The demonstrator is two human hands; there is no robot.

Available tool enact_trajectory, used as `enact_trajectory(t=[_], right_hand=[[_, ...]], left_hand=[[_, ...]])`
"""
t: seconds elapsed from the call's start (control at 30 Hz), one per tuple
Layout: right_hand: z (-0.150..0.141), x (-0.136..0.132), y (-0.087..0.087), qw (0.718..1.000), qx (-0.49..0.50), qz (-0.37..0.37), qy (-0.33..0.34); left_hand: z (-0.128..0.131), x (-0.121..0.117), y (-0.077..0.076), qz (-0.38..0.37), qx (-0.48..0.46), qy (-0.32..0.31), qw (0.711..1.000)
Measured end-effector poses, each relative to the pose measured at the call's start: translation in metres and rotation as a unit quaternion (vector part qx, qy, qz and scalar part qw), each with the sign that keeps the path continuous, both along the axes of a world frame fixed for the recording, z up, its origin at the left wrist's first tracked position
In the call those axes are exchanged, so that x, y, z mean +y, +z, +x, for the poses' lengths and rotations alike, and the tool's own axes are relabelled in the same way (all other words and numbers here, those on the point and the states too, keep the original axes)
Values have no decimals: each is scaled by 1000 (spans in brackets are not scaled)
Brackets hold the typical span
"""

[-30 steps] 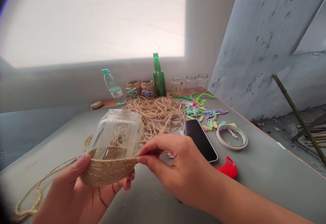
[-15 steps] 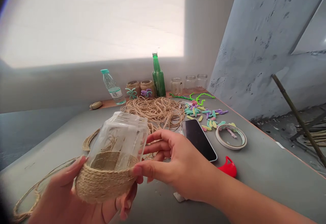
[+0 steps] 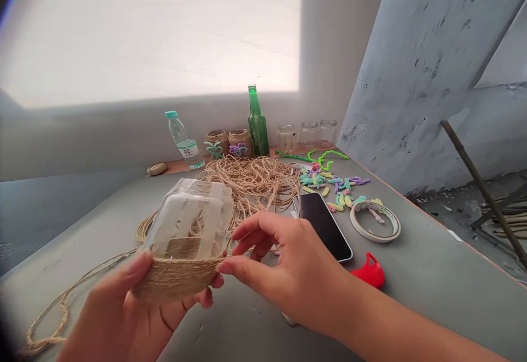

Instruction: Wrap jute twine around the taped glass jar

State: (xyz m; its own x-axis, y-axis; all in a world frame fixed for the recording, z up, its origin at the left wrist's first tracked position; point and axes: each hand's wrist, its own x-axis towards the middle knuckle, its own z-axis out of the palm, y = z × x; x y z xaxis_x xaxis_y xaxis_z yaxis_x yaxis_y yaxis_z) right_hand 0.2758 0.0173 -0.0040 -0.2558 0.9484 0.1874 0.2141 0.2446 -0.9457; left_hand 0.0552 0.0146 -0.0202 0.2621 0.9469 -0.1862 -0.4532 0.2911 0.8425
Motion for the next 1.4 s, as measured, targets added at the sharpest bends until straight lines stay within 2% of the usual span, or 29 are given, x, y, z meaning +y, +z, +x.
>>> enact_trajectory(t=[0.13, 0.27, 0.47, 0.57, 0.63, 0.7, 0.77, 0.83, 0.9, 1.03, 1.1, 1.27, 1.33, 1.4], right_hand=[[1, 0, 5, 1000, -26, 0, 15], [0, -1, 5, 998, -11, -35, 52], [0, 3, 5, 988, 84, -126, 45], [0, 6, 6, 973, 129, -168, 91], [-1, 7, 6, 966, 157, -177, 100], [-3, 7, 4, 968, 170, -174, 64], [-5, 6, 2, 975, 157, -155, 22], [-6, 4, -1, 983, 132, -132, -2], [-7, 3, -3, 986, 111, -121, -10], [-6, 1, -2, 982, 104, -155, -32], [-4, 1, 0, 985, 94, -142, -28], [-2, -1, 5, 999, 28, -4, -16], [-1, -1, 5, 1000, 12, 4, -17], [-1, 0, 4, 999, 29, -30, -5]], left_hand=[[-4, -1, 6, -1, -49, -16, 999], [-9, -3, 0, -8, -81, -47, 996], [-11, 0, -4, -22, -116, -141, 983], [-6, 1, -4, -31, -120, -180, 976], [-2, 1, -5, -37, -86, -132, 987], [0, 1, -8, -22, -16, -36, 999], [0, 1, -11, 31, 78, 27, 996], [-1, 0, -12, 85, 161, 32, 983], [0, -1, -11, 89, 191, 31, 977], [0, -1, -5, -17, 67, 37, 997], [-1, -1, -1, -66, 11, 29, 997], [-3, -1, 4, -44, -23, 21, 999], [-4, -2, 3, -57, -44, -13, 997], [-6, -3, 0, -53, -61, -37, 996]])
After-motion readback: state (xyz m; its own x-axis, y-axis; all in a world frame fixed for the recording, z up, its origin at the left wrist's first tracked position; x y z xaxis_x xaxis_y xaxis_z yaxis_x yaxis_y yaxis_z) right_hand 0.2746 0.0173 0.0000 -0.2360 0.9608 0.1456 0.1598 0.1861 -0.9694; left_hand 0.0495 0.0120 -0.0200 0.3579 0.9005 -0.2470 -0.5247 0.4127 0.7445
